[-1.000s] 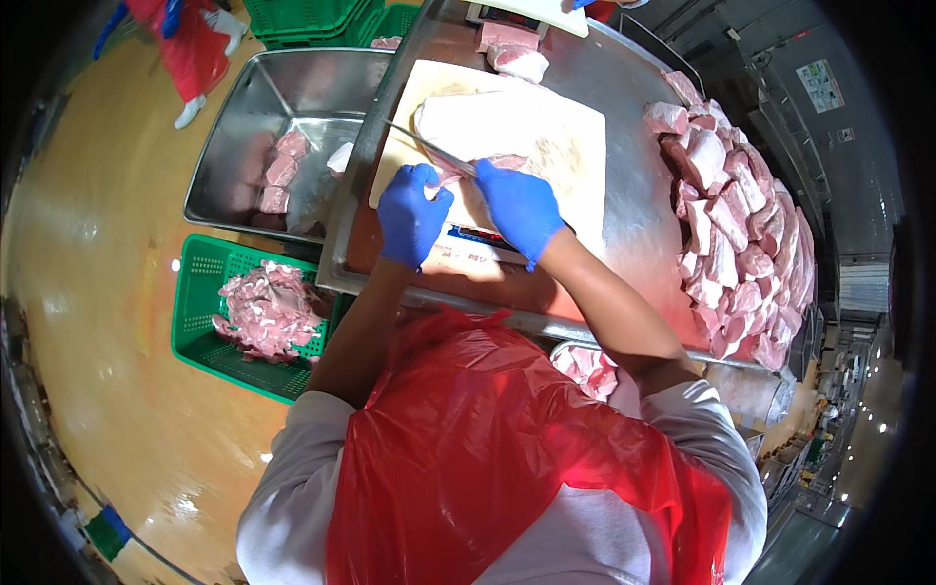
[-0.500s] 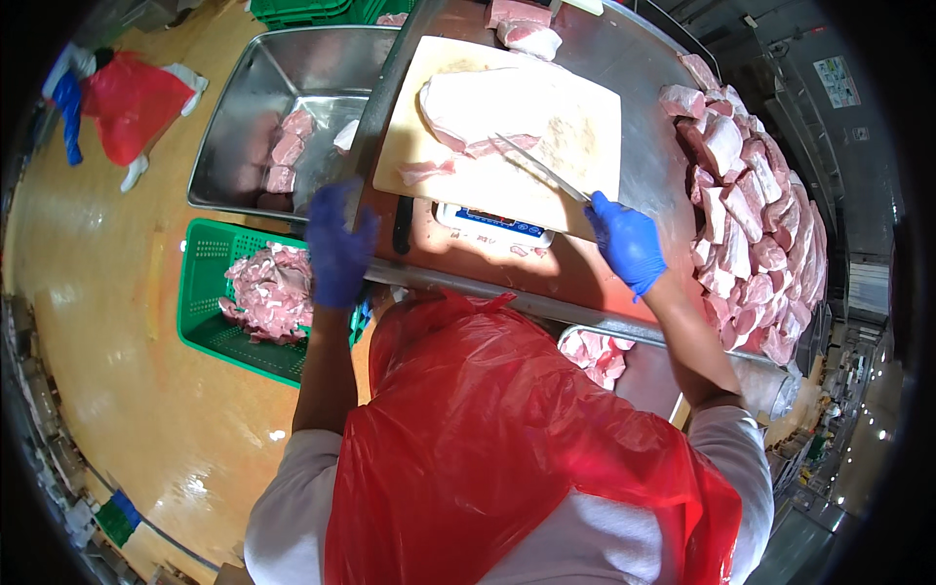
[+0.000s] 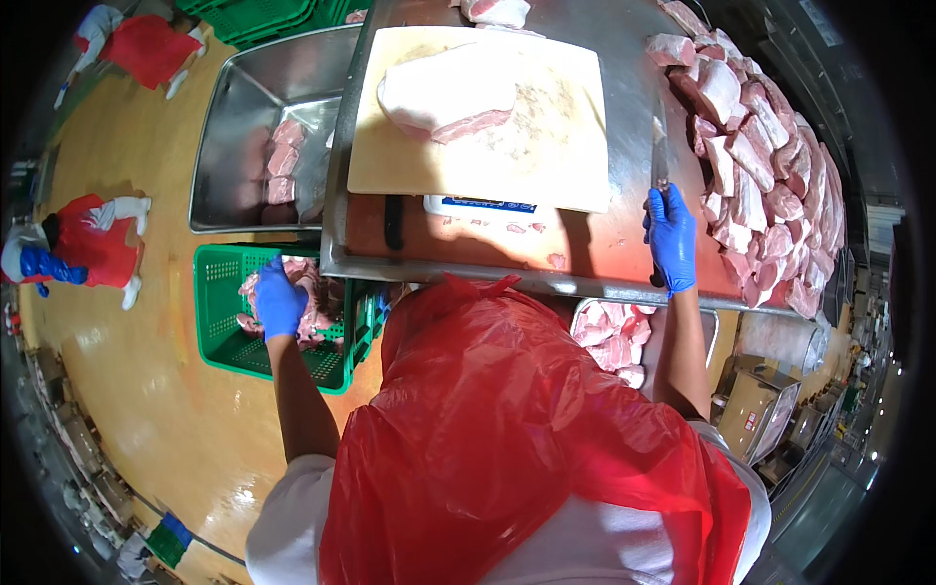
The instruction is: The person cuts large pieces of raw meat on a cutting board using a knife. They trim fat and separate portions, placing trimmed pieces into a green basket and larger chunks into a metal tray. The person repeats this process throughout the clip.
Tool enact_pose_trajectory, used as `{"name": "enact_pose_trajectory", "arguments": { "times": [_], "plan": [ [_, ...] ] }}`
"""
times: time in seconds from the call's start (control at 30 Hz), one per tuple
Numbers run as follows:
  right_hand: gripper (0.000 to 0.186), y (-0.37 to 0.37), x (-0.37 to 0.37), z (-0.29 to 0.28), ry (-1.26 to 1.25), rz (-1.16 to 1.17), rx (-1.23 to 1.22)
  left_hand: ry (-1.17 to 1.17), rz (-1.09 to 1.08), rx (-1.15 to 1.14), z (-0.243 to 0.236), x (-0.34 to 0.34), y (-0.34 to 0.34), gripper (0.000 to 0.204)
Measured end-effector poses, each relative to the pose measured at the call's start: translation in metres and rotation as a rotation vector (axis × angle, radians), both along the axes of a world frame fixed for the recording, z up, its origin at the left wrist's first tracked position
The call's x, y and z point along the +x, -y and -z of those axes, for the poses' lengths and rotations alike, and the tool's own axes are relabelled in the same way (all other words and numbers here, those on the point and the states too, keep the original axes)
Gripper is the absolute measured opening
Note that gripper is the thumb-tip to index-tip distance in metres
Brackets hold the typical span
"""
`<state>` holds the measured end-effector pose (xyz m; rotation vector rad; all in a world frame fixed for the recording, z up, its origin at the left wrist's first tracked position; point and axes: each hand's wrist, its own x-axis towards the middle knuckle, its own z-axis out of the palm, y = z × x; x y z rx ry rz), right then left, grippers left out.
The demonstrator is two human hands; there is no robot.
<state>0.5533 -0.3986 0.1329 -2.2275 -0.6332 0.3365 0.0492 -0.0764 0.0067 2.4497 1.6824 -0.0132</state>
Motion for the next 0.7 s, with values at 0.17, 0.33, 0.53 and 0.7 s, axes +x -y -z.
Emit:
{"name": "enact_pose_trajectory", "arguments": {
  "times": [0.17, 0.33, 0.53, 0.7],
  "plan": [
    [0.02, -0.051, -0.018, -0.003, -0.099, -0.019, 0.155, 1.0, 0.534, 0.205, -0.085, 0.182, -0.045, 0.047],
    [0.022, -0.104, -0.058, -0.028, 0.018, -0.273, 0.141, 1.022, 0.531, 0.057, -0.08, 0.283, -0.067, 0.043],
    [0.016, -0.088, -0.086, 0.009, 0.188, -0.386, -0.003, 1.165, 0.47, 0.113, -0.06, 0.257, -0.019, 0.044],
    [0.024, -0.147, -0.121, 0.02, 0.24, -0.545, -0.028, 1.359, 0.161, -0.074, -0.066, 0.252, 0.015, 0.043]
  ]
}}
